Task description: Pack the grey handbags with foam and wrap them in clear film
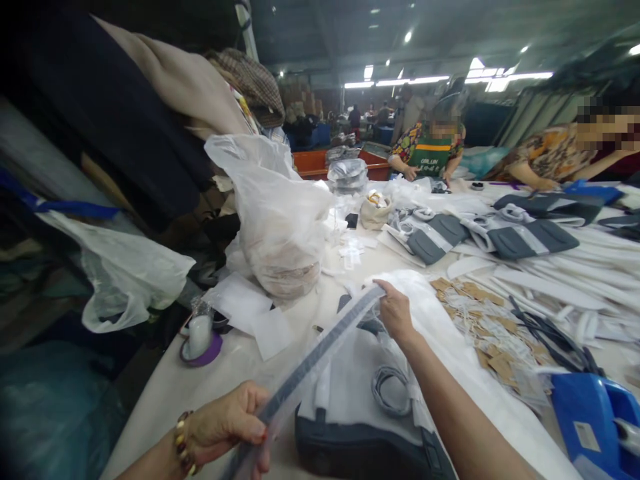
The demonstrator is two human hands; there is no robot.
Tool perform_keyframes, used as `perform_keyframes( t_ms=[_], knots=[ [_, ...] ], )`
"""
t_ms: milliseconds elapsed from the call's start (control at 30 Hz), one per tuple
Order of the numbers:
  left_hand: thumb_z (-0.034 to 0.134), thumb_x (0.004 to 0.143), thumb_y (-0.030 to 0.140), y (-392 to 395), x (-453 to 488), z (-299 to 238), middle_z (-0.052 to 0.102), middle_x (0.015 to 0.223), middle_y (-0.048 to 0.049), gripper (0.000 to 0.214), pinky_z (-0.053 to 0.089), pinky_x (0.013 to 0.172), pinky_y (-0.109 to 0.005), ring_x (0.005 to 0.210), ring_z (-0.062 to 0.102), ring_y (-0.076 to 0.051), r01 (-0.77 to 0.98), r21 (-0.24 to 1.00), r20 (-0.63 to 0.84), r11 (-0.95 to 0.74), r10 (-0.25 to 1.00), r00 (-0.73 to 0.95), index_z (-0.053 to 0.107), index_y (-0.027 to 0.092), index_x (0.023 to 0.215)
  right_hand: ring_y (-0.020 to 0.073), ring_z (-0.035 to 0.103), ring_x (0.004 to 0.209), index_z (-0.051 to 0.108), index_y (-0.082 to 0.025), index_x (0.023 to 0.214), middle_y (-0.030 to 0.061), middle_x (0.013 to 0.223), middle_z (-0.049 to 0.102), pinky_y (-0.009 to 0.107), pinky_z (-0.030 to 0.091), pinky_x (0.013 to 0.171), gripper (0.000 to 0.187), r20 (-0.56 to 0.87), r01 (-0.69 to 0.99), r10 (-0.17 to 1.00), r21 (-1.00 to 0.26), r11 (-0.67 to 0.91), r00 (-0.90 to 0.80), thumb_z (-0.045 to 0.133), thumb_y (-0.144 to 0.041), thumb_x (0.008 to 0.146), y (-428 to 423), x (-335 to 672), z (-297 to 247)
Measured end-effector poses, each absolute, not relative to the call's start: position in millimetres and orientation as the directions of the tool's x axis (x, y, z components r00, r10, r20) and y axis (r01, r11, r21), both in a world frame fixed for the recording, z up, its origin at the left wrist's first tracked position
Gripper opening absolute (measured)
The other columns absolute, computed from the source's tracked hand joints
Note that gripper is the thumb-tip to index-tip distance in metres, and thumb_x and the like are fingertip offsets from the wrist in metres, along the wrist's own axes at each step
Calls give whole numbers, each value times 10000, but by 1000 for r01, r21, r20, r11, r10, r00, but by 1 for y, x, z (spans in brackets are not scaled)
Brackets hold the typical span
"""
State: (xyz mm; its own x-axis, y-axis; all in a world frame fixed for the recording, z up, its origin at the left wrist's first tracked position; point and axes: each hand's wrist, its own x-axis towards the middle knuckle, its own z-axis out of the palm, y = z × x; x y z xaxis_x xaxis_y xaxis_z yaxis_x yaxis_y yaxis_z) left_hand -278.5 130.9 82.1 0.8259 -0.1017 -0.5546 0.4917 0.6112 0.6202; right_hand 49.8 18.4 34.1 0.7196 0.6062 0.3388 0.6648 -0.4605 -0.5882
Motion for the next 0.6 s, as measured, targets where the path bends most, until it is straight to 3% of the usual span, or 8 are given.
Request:
perform_keyframes(
  t_ms=[100, 167, 233, 300, 400, 500, 600],
  knots=[
    [697, 535, 222, 130, -286, 89, 638, 510, -71, 186, 462, 379, -212, 396, 573, -149, 441, 638, -578, 632, 13, 816, 626, 88, 643, 286, 487, 1199, 535, -135, 1220, 139, 1258, 554, 463, 395, 1007, 498, 409, 739, 641, -536, -408, 650, 456, -148, 729, 19, 24, 47],
    [693, 549, 201, 131, -279, 100, 638, 515, -75, 167, 497, 409, -237, 415, 591, -162, 391, 673, -550, 628, 71, 832, 603, 86, 630, 314, 271, 1347, 451, -119, 1306, 162, 1404, 399, 534, 226, 1095, 589, 534, 894, 733, -381, -235, 420, 525, -169, 724, 20, -10, 63],
    [703, 557, 197, 132, -267, 112, 643, 529, -83, 178, 515, 430, -256, 426, 605, -176, 351, 692, -513, 631, 88, 854, 585, 84, 627, 299, 215, 1371, 438, -156, 1320, 136, 1406, 408, 574, 116, 1110, 568, 586, 987, 807, -155, 27, 70, 497, -128, 756, 23, -47, 79],
    [724, 560, 216, 132, -254, 122, 648, 544, -96, 212, 516, 440, -256, 434, 613, -182, 328, 692, -489, 643, 84, 868, 571, 83, 622, 251, 355, 1311, 474, -187, 1279, 104, 1292, 539, 574, 95, 1114, 494, 564, 976, 814, -59, 208, -139, 416, -71, 802, 27, -75, 90],
    [763, 565, 276, 131, -249, 131, 672, 614, -106, 296, 519, 478, -255, 486, 639, -191, 306, 684, -466, 662, 74, 881, 578, 87, 698, 169, 576, 1077, 519, -166, 1198, 89, 1064, 662, 507, 206, 1116, 400, 588, 946, 784, -96, 311, -199, 329, -50, 866, 36, -86, 97],
    [802, 539, 333, 127, -266, 133, 694, 689, -115, 410, 528, 513, -279, 536, 656, -209, 305, 676, -420, 671, 12, 907, 585, 110, 806, 156, 609, 1008, 532, -159, 1184, 100, 1041, 663, 474, 310, 1084, 409, 619, 950, 773, -137, 280, -138, 297, -43, 871, 39, -67, 96],
    [791, 516, 305, 122, -295, 126, 693, 673, -115, 370, 480, 480, -227, 494, 624, -173, 346, 671, -443, 655, -19, 896, 609, 106, 769, 157, 605, 1026, 541, -182, 1188, 93, 1065, 657, 472, 340, 1070, 459, 621, 965, 782, -161, 207, -64, 279, -16, 850, 33, -46, 93]
  ],
)
